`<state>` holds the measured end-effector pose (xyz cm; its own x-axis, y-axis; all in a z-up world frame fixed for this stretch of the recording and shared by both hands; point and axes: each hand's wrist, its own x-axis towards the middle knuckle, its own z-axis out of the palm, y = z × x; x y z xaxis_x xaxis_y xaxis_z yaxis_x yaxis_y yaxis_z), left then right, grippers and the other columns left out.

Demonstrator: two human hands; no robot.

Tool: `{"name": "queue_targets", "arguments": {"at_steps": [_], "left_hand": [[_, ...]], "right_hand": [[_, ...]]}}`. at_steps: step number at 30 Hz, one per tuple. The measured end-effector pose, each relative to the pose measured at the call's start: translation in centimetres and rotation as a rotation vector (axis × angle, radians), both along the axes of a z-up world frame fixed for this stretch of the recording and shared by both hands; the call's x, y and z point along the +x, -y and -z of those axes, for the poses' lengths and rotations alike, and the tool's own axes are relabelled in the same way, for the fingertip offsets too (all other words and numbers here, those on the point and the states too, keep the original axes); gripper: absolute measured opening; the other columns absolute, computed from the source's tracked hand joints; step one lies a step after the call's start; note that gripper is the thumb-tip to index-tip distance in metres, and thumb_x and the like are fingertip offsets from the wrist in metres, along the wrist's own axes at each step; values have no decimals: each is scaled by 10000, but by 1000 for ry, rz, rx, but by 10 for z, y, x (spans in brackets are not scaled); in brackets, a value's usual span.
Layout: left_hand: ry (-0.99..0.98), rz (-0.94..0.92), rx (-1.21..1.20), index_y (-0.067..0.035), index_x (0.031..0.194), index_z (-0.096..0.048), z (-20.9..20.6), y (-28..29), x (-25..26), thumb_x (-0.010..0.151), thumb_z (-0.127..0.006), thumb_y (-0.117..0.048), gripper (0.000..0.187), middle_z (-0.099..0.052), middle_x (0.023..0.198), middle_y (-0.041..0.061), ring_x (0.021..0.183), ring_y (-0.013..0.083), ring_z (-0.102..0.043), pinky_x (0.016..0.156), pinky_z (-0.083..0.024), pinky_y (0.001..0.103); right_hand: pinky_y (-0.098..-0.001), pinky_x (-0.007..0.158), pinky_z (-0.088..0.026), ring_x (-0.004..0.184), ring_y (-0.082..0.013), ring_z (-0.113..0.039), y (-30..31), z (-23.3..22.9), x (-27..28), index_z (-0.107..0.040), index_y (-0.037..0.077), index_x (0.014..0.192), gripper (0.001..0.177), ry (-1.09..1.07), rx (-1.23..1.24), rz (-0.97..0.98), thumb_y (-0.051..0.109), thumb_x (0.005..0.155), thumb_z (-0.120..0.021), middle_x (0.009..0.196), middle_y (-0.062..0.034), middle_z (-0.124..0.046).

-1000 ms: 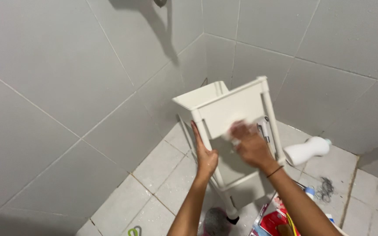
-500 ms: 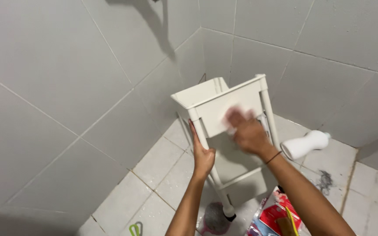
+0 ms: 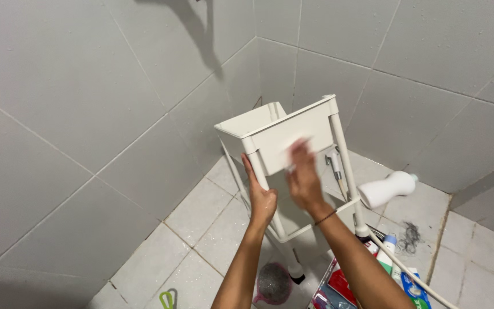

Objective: The person cleans a small plastic storage cart by rinsing it with a shower sprayer and wiping the surfaces with a cloth, including the shelves and legs.

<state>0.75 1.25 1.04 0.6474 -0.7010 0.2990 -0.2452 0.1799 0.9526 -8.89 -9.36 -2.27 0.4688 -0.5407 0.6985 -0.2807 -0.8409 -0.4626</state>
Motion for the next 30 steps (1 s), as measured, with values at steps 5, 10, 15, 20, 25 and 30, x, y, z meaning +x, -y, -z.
{"name": "queue_targets", "arguments": {"at_steps": [5,10,15,20,25,30], "left_hand": [[-177,87,-62,-178,1638,118,-1,-1,5,773,-536,138,1130,-19,1743,167,1548,354,-274,1211,-345,389],[30,-1,-45,-169,1615,133,3,2,-10,766,-651,183,1208,99,1720,172,1591,337,30,1262,-137,400],[-81,30,-46,-180,1630,120,0,-10,-23,638,-489,226,1232,131,1738,122,1600,325,43,1236,-224,380],[-99,37,-66,-189,1633,114,-6,-8,-33,645,-470,235,1224,119,1746,106,1605,313,60,1240,-204,396],[-23,58,-18,-176,1635,74,6,-15,-24,604,-435,257,1229,49,1744,119,1604,323,22,1286,-133,433],[74,0,20,-156,1632,36,19,-17,-31,648,-481,245,1182,-29,1745,136,1605,353,-3,1287,-51,468]], "right_hand": [[-427,1338,-153,1610,-306,-289,-32,18,1,-499,129,1534,489,-3,132,-389,309,1089,-409,1657,-103,-425],[-451,1223,-104,1558,-371,-9,-37,40,16,107,-101,1627,794,423,348,-188,387,1157,-308,1678,-322,88],[-461,1260,-311,1404,-287,-446,58,40,26,-339,-97,1537,795,1121,1059,-458,569,1104,-368,1534,-210,-462],[-426,1169,-405,1356,-272,-527,32,5,12,-366,16,1539,867,1186,1476,-558,672,978,-278,1508,-129,-522],[-536,1099,-403,1323,-378,-500,-15,-23,-13,-352,-27,1522,1061,936,1773,-740,824,898,-243,1499,-240,-470],[-589,1170,-350,1418,-454,-450,-29,-46,-46,-233,-133,1520,1132,1328,1689,-630,811,895,-222,1555,-331,-413]]}}
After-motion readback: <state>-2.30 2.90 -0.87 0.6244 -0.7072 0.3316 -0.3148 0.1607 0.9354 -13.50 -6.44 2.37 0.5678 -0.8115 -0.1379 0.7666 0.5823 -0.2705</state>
